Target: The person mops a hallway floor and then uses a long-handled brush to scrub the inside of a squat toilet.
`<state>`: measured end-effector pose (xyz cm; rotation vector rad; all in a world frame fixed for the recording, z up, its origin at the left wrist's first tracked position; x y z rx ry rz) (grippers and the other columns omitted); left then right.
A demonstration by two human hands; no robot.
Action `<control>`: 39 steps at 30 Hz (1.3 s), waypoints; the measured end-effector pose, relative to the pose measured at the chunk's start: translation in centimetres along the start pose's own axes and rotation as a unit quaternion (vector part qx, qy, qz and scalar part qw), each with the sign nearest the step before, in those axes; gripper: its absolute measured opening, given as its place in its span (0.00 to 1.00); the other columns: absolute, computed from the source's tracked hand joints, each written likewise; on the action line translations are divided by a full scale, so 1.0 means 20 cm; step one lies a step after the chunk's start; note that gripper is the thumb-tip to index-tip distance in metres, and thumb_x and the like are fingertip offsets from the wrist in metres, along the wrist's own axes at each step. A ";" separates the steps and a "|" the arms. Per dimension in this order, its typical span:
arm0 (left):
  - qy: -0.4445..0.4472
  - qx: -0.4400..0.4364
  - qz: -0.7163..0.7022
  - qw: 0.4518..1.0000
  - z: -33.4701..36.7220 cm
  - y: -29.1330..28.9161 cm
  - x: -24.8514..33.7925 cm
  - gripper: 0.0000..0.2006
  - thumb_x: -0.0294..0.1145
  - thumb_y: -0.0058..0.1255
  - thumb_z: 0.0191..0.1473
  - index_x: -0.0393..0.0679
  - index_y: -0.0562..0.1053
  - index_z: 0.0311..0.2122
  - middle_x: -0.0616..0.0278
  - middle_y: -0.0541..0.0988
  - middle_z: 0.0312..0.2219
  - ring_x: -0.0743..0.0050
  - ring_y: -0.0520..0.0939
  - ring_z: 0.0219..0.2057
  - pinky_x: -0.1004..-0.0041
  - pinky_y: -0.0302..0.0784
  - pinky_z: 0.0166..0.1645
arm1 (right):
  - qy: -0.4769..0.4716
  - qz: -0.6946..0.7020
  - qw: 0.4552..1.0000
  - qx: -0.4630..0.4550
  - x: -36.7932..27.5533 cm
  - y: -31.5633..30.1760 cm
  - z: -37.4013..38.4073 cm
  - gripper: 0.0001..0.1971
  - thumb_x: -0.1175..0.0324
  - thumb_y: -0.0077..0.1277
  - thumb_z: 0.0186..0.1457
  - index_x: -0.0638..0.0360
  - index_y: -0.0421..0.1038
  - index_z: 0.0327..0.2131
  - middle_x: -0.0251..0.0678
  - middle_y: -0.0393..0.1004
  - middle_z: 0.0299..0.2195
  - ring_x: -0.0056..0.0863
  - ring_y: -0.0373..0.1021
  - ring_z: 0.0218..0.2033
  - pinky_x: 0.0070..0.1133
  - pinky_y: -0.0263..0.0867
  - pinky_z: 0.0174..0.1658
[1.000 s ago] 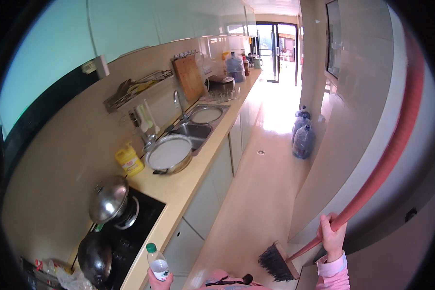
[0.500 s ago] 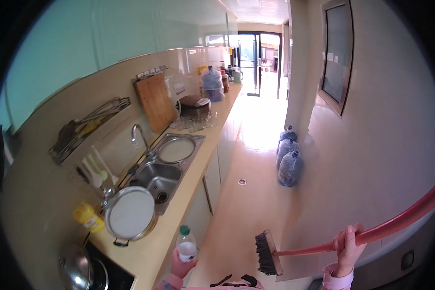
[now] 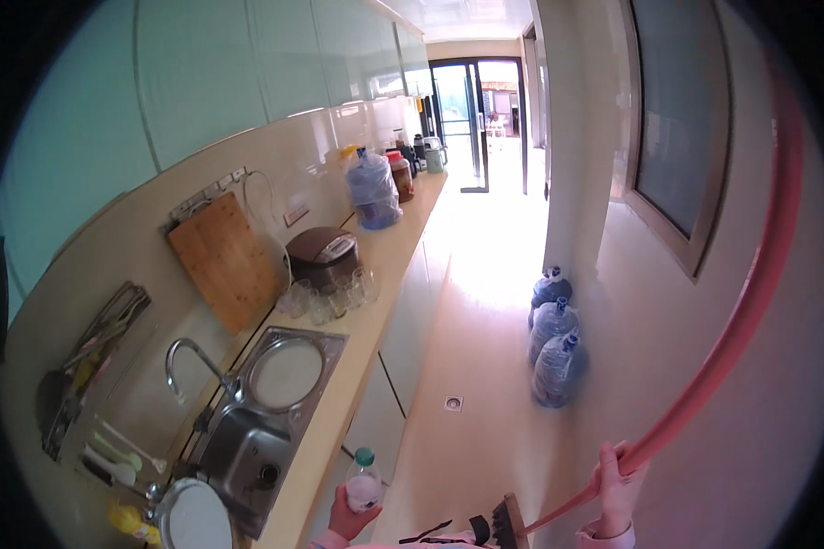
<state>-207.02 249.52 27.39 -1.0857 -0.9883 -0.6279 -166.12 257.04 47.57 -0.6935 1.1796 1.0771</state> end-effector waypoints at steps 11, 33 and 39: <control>-0.036 0.061 -0.050 0.996 1.15 0.44 -0.45 0.36 0.36 0.66 0.29 0.41 0.57 0.43 0.56 0.70 0.36 0.65 0.73 0.38 0.68 0.70 0.40 | 0.051 -0.057 0.997 0.030 0.43 0.57 1.18 0.12 0.70 0.48 0.52 0.54 0.57 0.19 0.24 0.56 0.08 0.13 0.54 0.07 0.14 0.47 0.11; -0.038 -0.019 -0.088 0.995 4.10 1.55 0.19 0.33 0.36 0.65 0.30 0.40 0.59 0.42 0.55 0.71 0.36 0.67 0.74 0.38 0.68 0.71 0.40 | 0.021 0.008 0.997 0.068 1.22 1.51 3.52 0.09 0.72 0.49 0.50 0.54 0.61 0.21 0.25 0.60 0.10 0.13 0.56 0.10 0.11 0.52 0.15; -0.116 0.027 -0.121 0.985 4.61 1.71 -0.02 0.35 0.35 0.64 0.30 0.39 0.57 0.44 0.54 0.69 0.39 0.64 0.72 0.40 0.66 0.69 0.43 | 0.035 -0.001 0.998 0.056 1.50 1.86 4.23 0.12 0.68 0.51 0.50 0.54 0.60 0.18 0.26 0.61 0.10 0.12 0.58 0.11 0.11 0.52 0.15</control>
Point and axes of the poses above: each hand's wrist, its own z-axis towards the middle knuckle, its own y-axis out of the palm, x = y × z, the point moved 3 cm from there along z, towards the middle knuckle
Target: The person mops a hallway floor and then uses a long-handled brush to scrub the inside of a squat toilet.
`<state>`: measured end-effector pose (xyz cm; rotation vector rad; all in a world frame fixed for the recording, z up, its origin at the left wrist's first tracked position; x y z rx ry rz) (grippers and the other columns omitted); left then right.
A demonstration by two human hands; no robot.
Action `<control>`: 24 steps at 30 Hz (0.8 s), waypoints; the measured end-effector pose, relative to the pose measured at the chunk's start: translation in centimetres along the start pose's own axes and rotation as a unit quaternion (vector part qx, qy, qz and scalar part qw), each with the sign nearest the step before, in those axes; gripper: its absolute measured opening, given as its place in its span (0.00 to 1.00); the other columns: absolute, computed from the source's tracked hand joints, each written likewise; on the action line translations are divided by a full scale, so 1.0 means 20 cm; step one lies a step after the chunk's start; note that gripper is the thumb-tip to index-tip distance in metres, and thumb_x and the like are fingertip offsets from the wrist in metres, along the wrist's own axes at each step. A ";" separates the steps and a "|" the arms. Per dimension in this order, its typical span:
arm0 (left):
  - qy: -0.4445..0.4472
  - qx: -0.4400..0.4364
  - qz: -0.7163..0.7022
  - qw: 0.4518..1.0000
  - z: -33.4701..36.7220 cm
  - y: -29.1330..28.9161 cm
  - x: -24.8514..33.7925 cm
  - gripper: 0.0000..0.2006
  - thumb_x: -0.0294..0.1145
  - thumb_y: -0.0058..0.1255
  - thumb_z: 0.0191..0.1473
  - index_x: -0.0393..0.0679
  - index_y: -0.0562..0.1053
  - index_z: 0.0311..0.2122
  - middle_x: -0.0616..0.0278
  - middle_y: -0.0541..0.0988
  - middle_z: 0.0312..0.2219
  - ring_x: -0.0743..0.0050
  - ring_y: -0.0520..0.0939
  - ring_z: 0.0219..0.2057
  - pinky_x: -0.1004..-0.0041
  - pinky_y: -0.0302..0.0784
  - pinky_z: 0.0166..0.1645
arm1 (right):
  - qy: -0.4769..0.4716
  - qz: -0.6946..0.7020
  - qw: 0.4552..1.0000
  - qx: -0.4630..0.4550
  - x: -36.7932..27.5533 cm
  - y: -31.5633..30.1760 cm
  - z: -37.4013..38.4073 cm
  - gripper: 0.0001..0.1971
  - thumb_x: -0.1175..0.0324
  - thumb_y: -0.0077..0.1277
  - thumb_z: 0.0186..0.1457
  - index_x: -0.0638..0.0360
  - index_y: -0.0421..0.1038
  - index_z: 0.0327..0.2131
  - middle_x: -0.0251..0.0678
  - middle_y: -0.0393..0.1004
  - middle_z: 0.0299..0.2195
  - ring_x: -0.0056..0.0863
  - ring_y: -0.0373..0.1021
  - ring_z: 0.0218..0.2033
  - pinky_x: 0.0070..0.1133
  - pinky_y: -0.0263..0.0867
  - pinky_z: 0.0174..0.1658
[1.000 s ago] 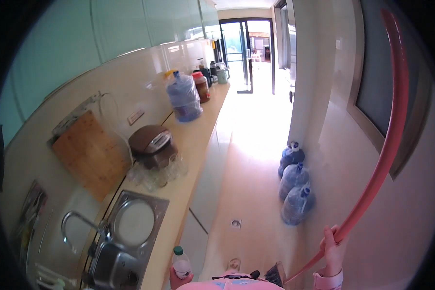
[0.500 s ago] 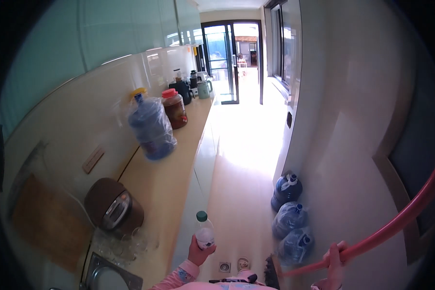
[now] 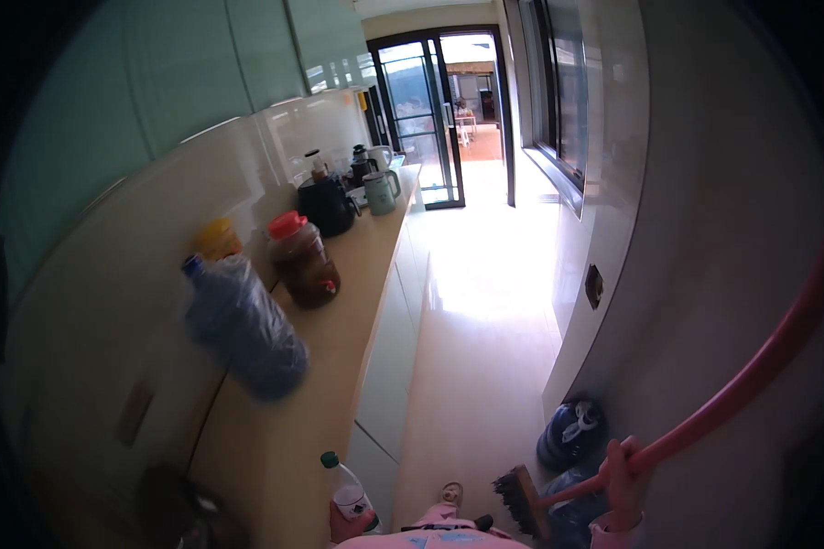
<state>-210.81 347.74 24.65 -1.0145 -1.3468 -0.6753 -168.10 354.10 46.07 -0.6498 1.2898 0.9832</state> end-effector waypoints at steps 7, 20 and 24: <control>0.036 -0.046 0.047 0.997 0.99 0.52 0.22 0.33 0.36 0.64 0.31 0.38 0.59 0.42 0.53 0.70 0.37 0.65 0.73 0.38 0.67 0.70 0.42 | 0.010 -0.045 0.998 0.044 0.07 0.42 0.70 0.11 0.66 0.53 0.48 0.51 0.62 0.18 0.27 0.62 0.10 0.14 0.58 0.10 0.11 0.53 0.14; 0.182 -0.137 0.090 0.970 2.57 1.70 0.64 0.39 0.39 0.65 0.30 0.41 0.54 0.47 0.50 0.68 0.40 0.56 0.72 0.42 0.63 0.70 0.42 | 0.036 -0.093 0.991 0.092 0.59 0.92 2.14 0.09 0.67 0.53 0.47 0.51 0.63 0.21 0.28 0.61 0.10 0.17 0.56 0.08 0.14 0.53 0.12; 0.115 -0.176 0.123 0.970 2.87 1.73 0.64 0.41 0.41 0.64 0.32 0.41 0.52 0.48 0.51 0.67 0.42 0.57 0.70 0.45 0.64 0.68 0.44 | 0.077 -0.050 0.995 0.029 0.71 1.19 2.60 0.10 0.67 0.52 0.48 0.51 0.61 0.20 0.27 0.58 0.07 0.18 0.55 0.08 0.14 0.53 0.12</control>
Point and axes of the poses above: each hand's wrist, its own z-axis towards the middle knuckle, its own y-axis out of the palm, x = y × z, the point moved 3 cm from there along z, towards the middle knuckle
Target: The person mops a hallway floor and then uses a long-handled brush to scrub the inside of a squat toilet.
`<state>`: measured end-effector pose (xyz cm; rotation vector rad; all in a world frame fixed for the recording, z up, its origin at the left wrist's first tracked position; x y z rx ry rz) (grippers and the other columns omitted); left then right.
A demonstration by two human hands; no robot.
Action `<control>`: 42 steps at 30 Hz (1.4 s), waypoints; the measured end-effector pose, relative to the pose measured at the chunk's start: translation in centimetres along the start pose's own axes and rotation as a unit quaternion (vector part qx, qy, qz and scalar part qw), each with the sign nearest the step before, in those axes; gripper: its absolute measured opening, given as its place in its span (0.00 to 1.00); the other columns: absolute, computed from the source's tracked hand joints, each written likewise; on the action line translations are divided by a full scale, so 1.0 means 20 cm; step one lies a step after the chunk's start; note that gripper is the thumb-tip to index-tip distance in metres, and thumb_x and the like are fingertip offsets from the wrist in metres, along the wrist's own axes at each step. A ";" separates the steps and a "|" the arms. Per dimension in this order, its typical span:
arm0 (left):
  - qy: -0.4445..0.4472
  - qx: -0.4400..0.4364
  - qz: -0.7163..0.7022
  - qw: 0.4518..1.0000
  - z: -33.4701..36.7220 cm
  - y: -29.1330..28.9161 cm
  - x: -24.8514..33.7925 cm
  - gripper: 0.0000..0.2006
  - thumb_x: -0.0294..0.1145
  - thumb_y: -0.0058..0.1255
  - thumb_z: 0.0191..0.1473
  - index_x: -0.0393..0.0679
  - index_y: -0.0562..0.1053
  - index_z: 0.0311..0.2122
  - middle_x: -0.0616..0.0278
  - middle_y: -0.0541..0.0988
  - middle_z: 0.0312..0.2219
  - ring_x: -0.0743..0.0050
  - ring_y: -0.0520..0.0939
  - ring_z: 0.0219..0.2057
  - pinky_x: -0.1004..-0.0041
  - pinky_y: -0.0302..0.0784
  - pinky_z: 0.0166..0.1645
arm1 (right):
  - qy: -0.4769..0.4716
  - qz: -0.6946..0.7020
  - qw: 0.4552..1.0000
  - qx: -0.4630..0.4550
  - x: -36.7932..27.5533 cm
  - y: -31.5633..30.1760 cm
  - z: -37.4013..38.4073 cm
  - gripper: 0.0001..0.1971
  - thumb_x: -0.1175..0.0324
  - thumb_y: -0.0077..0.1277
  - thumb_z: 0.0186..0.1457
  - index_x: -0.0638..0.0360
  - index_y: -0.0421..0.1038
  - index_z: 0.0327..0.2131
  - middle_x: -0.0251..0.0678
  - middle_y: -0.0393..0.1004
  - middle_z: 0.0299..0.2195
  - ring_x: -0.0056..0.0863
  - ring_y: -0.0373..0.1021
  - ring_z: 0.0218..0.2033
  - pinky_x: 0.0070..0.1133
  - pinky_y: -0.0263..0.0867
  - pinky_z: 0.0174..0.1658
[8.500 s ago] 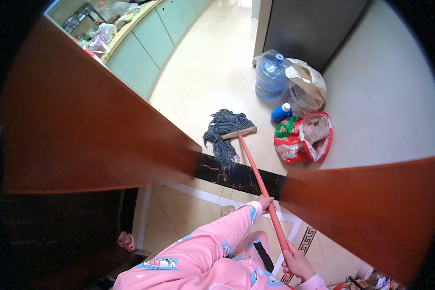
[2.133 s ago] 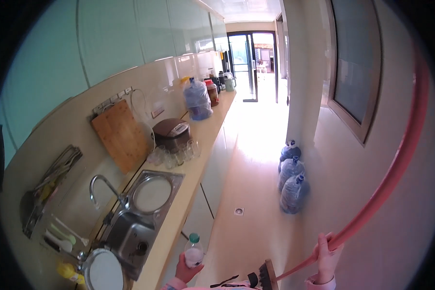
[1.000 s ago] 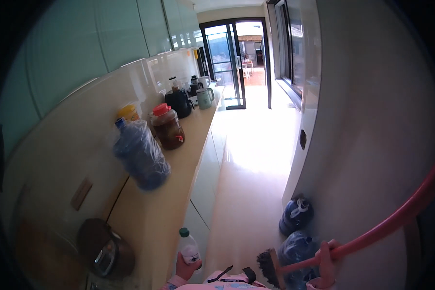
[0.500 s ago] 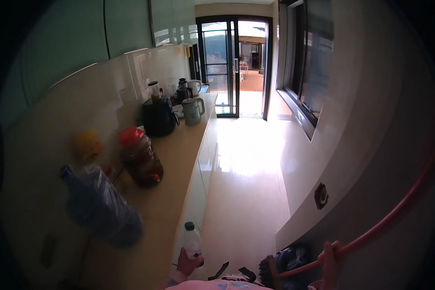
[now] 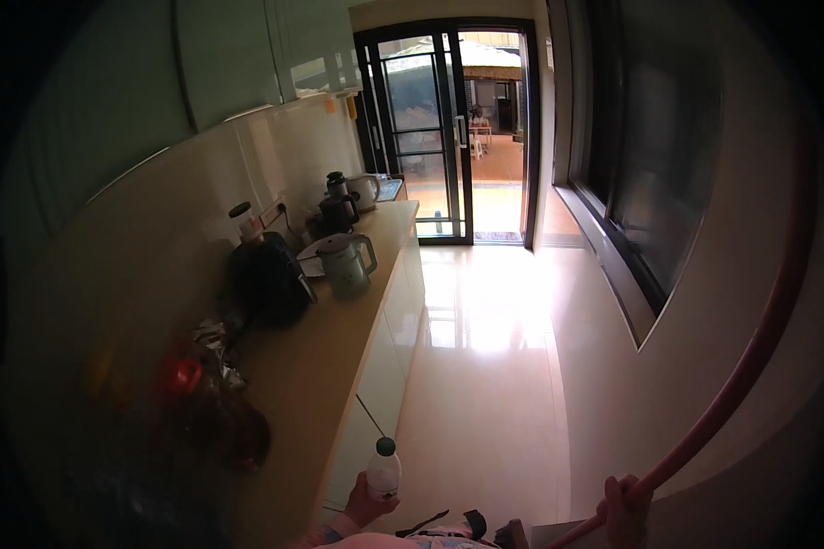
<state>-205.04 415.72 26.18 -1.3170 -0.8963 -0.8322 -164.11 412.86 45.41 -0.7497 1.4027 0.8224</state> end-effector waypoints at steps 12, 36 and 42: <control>-0.095 -0.126 -0.214 0.964 1.32 0.13 -0.33 0.39 0.37 0.64 0.32 0.38 0.55 0.48 0.54 0.67 0.42 0.64 0.70 0.43 0.68 0.69 0.44 | -0.024 -0.088 0.994 -0.055 -0.07 0.78 1.26 0.11 0.63 0.53 0.48 0.53 0.65 0.19 0.29 0.62 0.09 0.17 0.59 0.10 0.15 0.59 0.15; -0.127 0.003 -0.110 0.986 4.26 0.60 0.13 0.33 0.35 0.64 0.34 0.38 0.59 0.45 0.56 0.70 0.39 0.68 0.73 0.41 0.68 0.72 0.42 | -0.016 -0.100 0.991 -0.090 0.19 1.94 3.99 0.11 0.67 0.51 0.49 0.53 0.62 0.18 0.27 0.61 0.08 0.19 0.59 0.09 0.16 0.57 0.14; -0.165 0.044 -0.218 0.961 4.87 0.64 -0.03 0.30 0.32 0.64 0.35 0.39 0.61 0.44 0.57 0.70 0.38 0.67 0.73 0.40 0.68 0.72 0.42 | -0.026 -0.126 0.986 -0.105 0.20 2.32 4.70 0.11 0.67 0.50 0.49 0.52 0.61 0.17 0.27 0.60 0.07 0.18 0.58 0.08 0.16 0.56 0.14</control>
Point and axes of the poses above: each hand's wrist, its own z-axis towards the middle knuckle, its own y-axis out of the palm, x = y × z, the point moved 3 cm from there along z, towards the middle knuckle
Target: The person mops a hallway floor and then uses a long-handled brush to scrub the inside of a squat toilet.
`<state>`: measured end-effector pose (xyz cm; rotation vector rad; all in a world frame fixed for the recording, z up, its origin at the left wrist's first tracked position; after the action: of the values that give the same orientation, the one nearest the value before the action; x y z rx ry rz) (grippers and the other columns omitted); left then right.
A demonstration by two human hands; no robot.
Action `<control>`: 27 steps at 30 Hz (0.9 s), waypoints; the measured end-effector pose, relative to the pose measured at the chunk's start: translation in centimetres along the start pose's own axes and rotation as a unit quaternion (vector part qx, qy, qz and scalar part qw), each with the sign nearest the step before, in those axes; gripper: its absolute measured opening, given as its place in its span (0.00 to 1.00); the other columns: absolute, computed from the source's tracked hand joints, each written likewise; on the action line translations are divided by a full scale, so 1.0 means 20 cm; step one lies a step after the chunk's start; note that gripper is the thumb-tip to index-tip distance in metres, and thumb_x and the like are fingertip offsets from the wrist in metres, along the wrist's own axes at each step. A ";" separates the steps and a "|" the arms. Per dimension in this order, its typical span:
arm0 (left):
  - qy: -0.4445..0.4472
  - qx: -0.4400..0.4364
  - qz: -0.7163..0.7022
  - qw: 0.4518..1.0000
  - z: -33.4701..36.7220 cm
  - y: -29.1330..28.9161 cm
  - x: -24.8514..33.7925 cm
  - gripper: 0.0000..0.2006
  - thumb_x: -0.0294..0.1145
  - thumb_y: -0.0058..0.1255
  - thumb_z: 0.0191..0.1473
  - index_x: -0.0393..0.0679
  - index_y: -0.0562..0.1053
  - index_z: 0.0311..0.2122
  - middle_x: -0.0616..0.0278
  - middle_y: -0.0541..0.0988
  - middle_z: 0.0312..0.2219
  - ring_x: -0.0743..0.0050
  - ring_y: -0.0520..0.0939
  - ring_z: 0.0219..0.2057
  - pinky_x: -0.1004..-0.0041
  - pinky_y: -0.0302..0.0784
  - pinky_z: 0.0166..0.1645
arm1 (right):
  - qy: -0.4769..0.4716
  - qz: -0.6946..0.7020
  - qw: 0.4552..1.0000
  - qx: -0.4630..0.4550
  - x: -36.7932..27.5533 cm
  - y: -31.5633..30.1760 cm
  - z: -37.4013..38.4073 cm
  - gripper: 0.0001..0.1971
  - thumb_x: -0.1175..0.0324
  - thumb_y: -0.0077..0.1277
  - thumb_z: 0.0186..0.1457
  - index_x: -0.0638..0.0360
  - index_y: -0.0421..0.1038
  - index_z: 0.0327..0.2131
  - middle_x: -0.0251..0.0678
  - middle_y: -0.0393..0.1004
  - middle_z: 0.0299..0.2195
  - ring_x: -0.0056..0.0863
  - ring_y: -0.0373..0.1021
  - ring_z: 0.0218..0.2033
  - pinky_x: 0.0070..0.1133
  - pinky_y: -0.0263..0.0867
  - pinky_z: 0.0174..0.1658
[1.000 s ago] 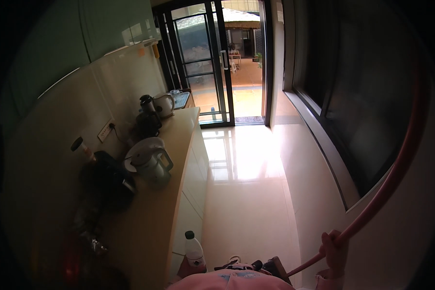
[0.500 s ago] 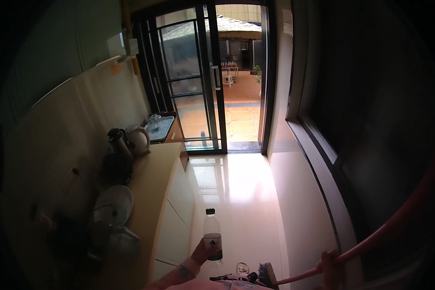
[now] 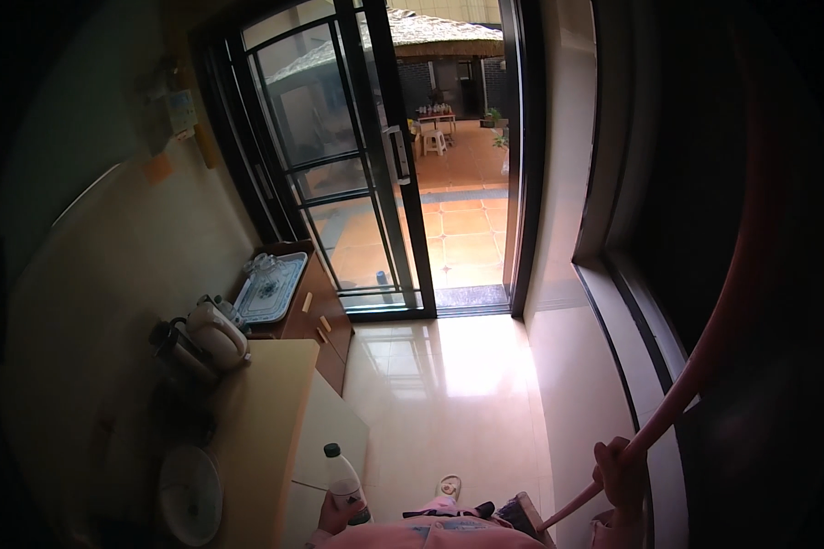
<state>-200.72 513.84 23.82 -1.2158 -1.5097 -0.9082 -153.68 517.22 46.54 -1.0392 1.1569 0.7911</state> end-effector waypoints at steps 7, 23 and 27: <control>0.027 -0.079 -0.040 0.996 1.00 0.40 0.34 0.30 0.31 0.62 0.37 0.38 0.61 0.46 0.57 0.71 0.39 0.68 0.73 0.40 0.69 0.72 0.43 | -0.013 -0.023 0.997 0.075 -0.23 0.21 0.74 0.12 0.68 0.51 0.47 0.54 0.62 0.15 0.28 0.59 0.06 0.18 0.57 0.06 0.15 0.54 0.12; 0.056 -0.119 0.018 0.991 2.67 1.38 1.06 0.33 0.33 0.64 0.34 0.40 0.61 0.47 0.59 0.72 0.39 0.70 0.74 0.40 0.71 0.71 0.44 | -0.033 0.171 0.984 -0.035 -0.18 0.76 2.80 0.13 0.76 0.48 0.48 0.58 0.57 0.16 0.25 0.56 0.09 0.14 0.54 0.09 0.13 0.50 0.12; 0.032 -0.063 0.063 0.996 2.90 1.40 1.09 0.34 0.35 0.64 0.34 0.39 0.61 0.47 0.57 0.72 0.39 0.69 0.74 0.40 0.71 0.71 0.45 | -0.086 0.174 0.974 -0.119 -0.27 0.95 3.31 0.12 0.75 0.45 0.52 0.56 0.56 0.18 0.26 0.55 0.09 0.15 0.52 0.09 0.14 0.49 0.13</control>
<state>-187.33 580.27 29.07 -1.3449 -1.3264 -0.9587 -150.10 585.99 51.85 -0.9507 1.1263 1.2989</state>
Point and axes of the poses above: each hand's wrist, its own z-axis towards the middle knuckle, its own y-axis out of the palm, x = y × z, the point moved 3 cm from there along z, towards the middle knuckle
